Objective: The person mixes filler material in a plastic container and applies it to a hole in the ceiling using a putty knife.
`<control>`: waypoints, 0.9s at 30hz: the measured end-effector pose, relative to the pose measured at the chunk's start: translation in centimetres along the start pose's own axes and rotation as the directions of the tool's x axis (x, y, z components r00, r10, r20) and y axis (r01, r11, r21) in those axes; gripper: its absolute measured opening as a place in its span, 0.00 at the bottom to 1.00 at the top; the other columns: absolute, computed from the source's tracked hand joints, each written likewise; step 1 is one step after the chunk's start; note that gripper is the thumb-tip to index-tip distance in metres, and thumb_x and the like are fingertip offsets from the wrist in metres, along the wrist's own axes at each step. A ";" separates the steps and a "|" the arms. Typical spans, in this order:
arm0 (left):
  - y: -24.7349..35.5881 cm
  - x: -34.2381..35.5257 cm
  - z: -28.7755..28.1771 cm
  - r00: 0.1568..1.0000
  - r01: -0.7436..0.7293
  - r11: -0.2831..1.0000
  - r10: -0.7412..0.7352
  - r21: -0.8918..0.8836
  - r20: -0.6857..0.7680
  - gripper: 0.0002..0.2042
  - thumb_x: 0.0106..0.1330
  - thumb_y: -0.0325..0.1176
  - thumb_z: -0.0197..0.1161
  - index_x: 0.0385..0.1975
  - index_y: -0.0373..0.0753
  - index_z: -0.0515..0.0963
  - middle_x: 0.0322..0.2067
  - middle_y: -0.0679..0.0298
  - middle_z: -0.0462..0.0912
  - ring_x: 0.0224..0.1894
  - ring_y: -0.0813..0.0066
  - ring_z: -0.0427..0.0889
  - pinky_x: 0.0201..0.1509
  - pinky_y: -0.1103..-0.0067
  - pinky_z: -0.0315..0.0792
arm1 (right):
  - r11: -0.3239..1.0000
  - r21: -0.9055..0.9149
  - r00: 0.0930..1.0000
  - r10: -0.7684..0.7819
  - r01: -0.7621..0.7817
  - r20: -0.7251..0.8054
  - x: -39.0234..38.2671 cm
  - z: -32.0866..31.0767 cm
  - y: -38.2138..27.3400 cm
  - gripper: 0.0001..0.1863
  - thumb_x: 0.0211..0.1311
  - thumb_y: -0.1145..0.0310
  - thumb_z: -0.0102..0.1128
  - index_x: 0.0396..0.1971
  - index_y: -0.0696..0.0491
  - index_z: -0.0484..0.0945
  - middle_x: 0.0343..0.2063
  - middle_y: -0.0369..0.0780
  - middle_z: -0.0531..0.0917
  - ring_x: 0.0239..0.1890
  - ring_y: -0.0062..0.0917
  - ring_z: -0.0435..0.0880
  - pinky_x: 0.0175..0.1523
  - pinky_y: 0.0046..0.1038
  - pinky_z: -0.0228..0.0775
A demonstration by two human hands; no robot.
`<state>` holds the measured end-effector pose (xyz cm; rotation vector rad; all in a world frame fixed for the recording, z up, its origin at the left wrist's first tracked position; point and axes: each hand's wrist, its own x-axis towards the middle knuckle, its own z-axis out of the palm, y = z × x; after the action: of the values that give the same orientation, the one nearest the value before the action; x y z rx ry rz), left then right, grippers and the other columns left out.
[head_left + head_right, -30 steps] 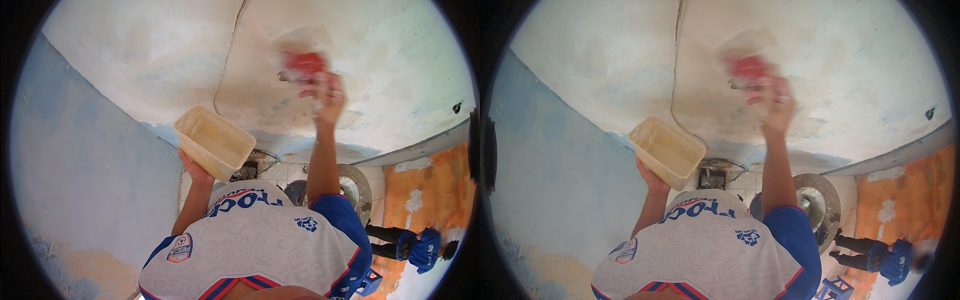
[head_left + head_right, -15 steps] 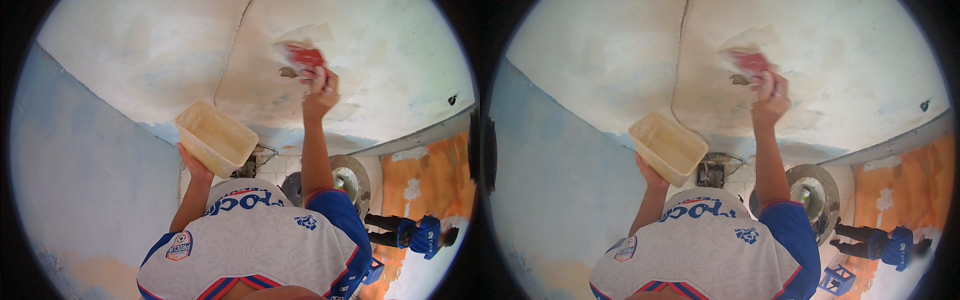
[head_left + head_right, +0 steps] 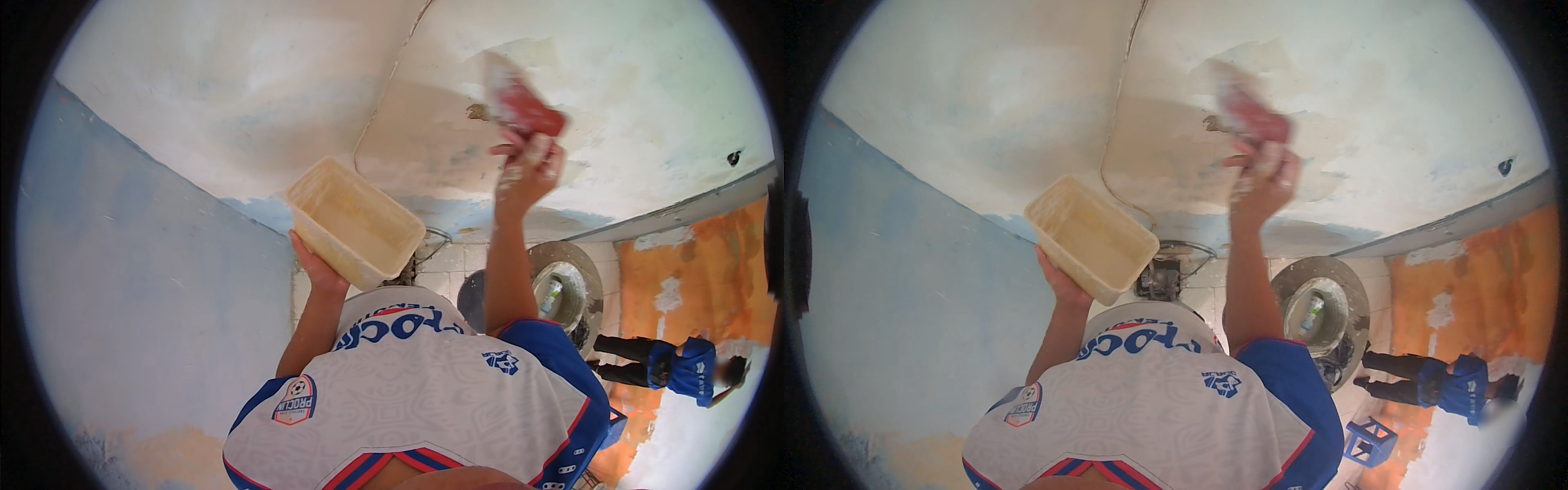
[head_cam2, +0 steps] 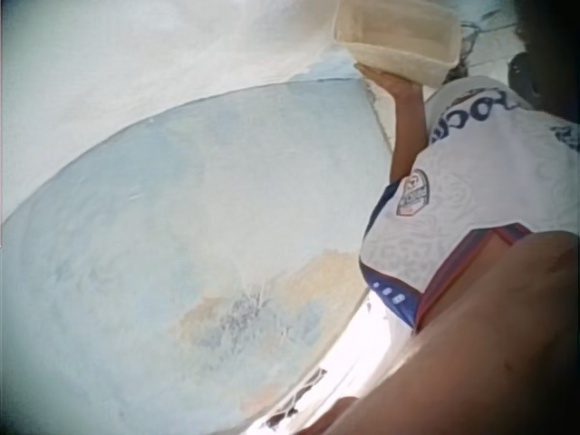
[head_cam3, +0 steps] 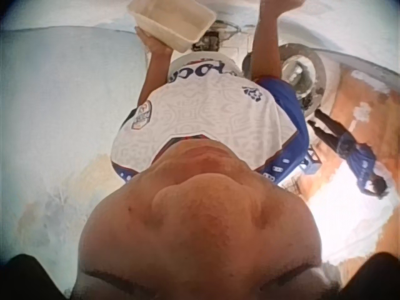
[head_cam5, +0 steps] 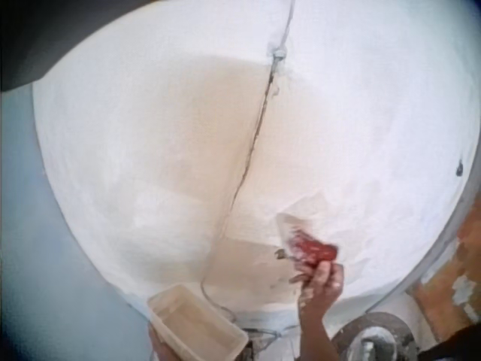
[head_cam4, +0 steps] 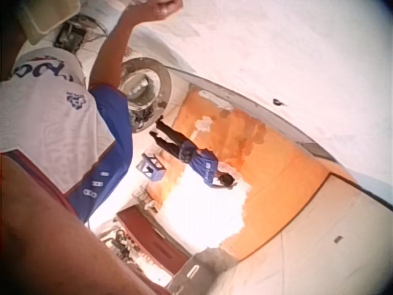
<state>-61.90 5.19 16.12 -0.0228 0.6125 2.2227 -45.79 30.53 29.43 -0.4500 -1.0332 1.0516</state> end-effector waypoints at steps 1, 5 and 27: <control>0.0 0.1 -0.3 1.000 0.014 1.000 -0.014 -0.001 -0.004 0.37 0.75 0.68 0.35 0.74 0.49 0.60 0.71 0.62 0.67 0.72 0.60 0.66 0.73 0.62 0.66 | 0.997 -0.039 0.995 0.076 -0.074 0.068 -1.4 0.8 0.8 0.10 0.78 0.69 0.53 0.48 0.62 0.69 0.43 0.50 0.84 0.37 0.33 0.90 0.28 0.30 0.85; 0.7 -0.5 -0.8 0.999 0.006 1.000 -0.005 0.026 -0.047 0.36 0.76 0.68 0.35 0.74 0.49 0.60 0.70 0.63 0.67 0.72 0.60 0.67 0.73 0.62 0.66 | 0.958 -0.279 0.995 0.079 -0.060 0.057 -2.1 3.4 2.6 0.13 0.78 0.66 0.52 0.46 0.62 0.69 0.41 0.50 0.84 0.33 0.29 0.90 0.29 0.29 0.84; 2.3 -0.8 -1.8 0.999 0.011 1.000 -0.011 0.000 -0.042 0.37 0.75 0.68 0.37 0.74 0.49 0.60 0.71 0.63 0.67 0.71 0.60 0.67 0.73 0.63 0.66 | 0.988 -0.105 0.993 0.115 -0.116 -0.015 -2.1 3.5 3.1 0.14 0.78 0.64 0.53 0.47 0.62 0.70 0.40 0.48 0.84 0.30 0.30 0.89 0.27 0.26 0.81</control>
<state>-63.32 2.58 15.63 -0.0734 0.6340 2.2165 -50.55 29.59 27.85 -0.6062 -1.0680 1.0996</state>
